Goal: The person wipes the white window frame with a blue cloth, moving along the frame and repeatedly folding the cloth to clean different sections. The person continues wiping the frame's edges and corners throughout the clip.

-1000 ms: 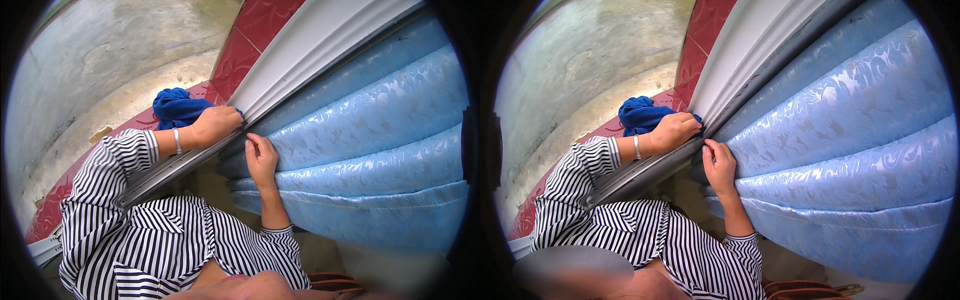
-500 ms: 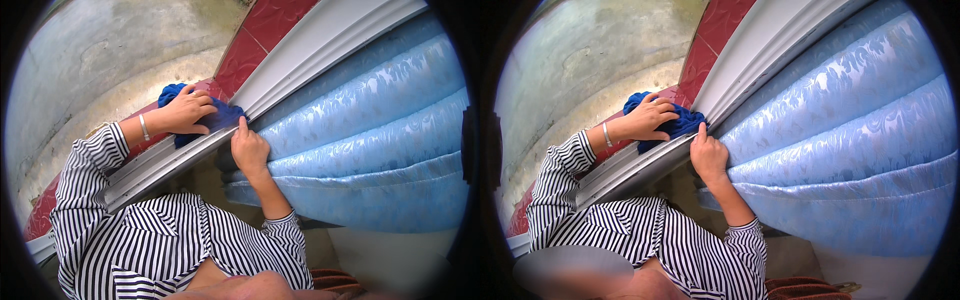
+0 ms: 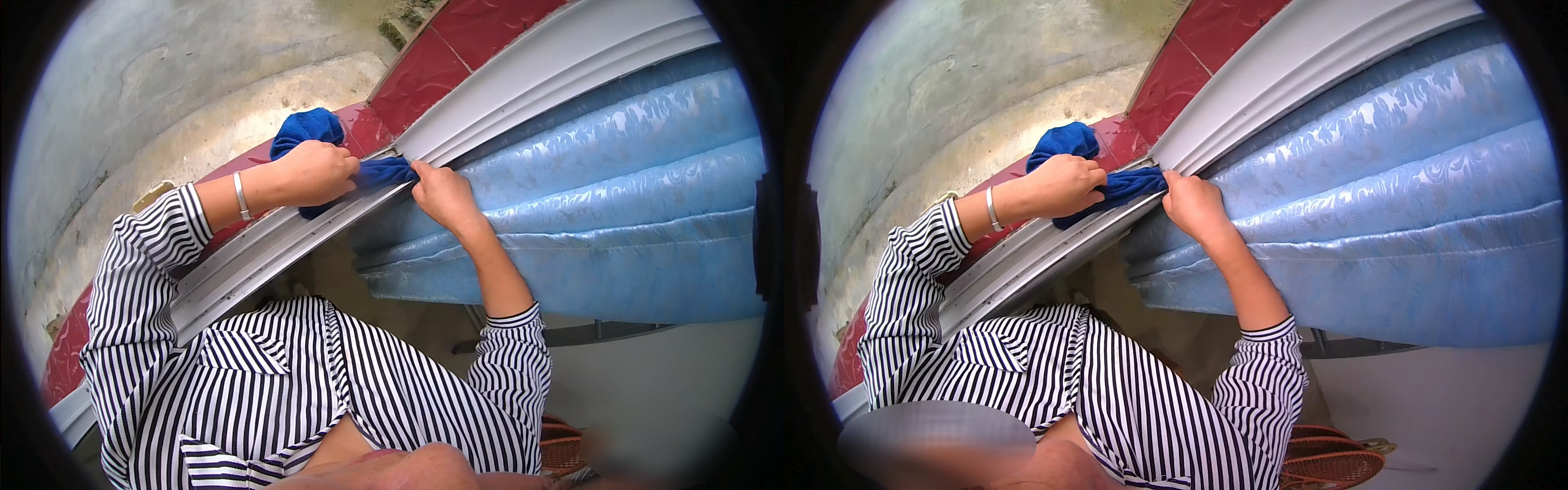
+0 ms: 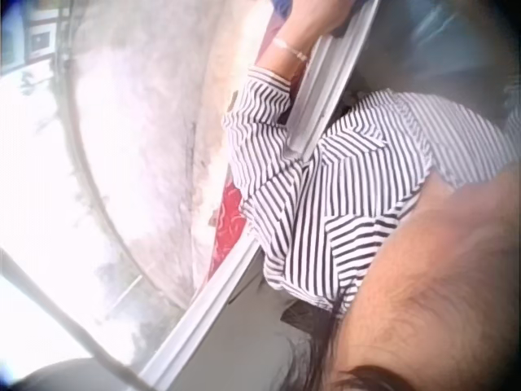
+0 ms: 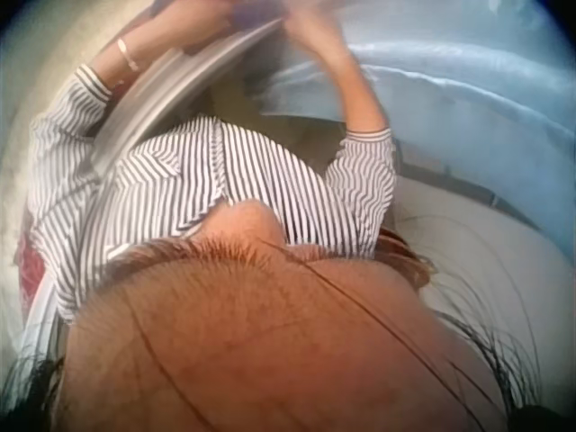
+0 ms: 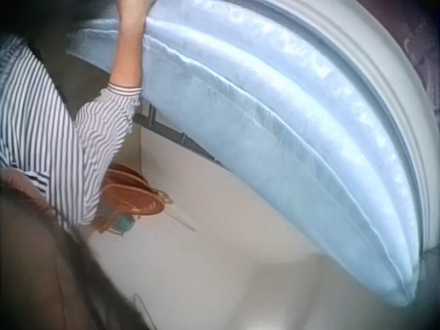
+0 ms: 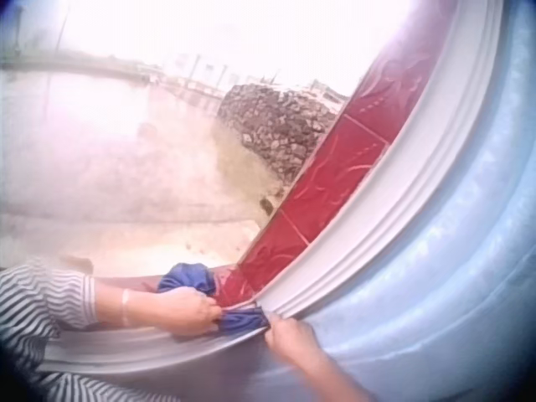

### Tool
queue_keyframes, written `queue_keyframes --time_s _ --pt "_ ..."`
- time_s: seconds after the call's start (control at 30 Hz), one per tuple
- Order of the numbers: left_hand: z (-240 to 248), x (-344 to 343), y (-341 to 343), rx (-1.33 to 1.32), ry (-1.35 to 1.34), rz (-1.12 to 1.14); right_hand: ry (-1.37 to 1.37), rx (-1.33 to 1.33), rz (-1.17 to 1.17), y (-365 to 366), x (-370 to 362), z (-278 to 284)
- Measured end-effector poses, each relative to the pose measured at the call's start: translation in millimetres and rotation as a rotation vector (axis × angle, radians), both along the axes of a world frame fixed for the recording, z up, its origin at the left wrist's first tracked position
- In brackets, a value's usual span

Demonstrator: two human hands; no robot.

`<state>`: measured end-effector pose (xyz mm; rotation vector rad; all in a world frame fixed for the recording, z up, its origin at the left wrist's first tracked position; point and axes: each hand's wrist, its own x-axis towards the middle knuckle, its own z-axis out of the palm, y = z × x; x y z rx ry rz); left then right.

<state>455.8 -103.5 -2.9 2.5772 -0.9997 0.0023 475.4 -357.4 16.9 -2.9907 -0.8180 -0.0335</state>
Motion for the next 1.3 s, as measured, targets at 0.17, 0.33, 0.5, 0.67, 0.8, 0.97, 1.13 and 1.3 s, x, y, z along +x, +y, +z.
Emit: queue_keyframes --time_s 0.17,0.33,0.5,0.67,0.8,0.97,1.13,1.3 --pt "3 -29 29 -0.047 0.079 -0.016 0.049 0.032 0.02 15 -25 -8" --pt "19 -64 69 0.011 0.167 -0.014 0.146 0.131 0.097 52 -57 -7" --pt "52 -80 127 -0.049 0.447 -0.046 0.569 0.407 0.214 99 -94 -4" --pt "91 -71 219 -0.799 0.696 0.342 0.609 0.945 0.281 161 -48 15" --pt "86 -64 220 -0.77 0.594 0.437 0.715 0.972 0.337 148 -51 37" --pt "77 -44 181 -0.669 0.578 0.405 0.498 1.17 0.115 95 -19 26" --pt "66 -26 75 -0.652 0.619 0.116 -0.04 0.883 -0.184 23 -4 38" --pt "-6 8 -8 -0.45 0.382 0.013 -0.378 0.405 -0.18 14 -9 12"
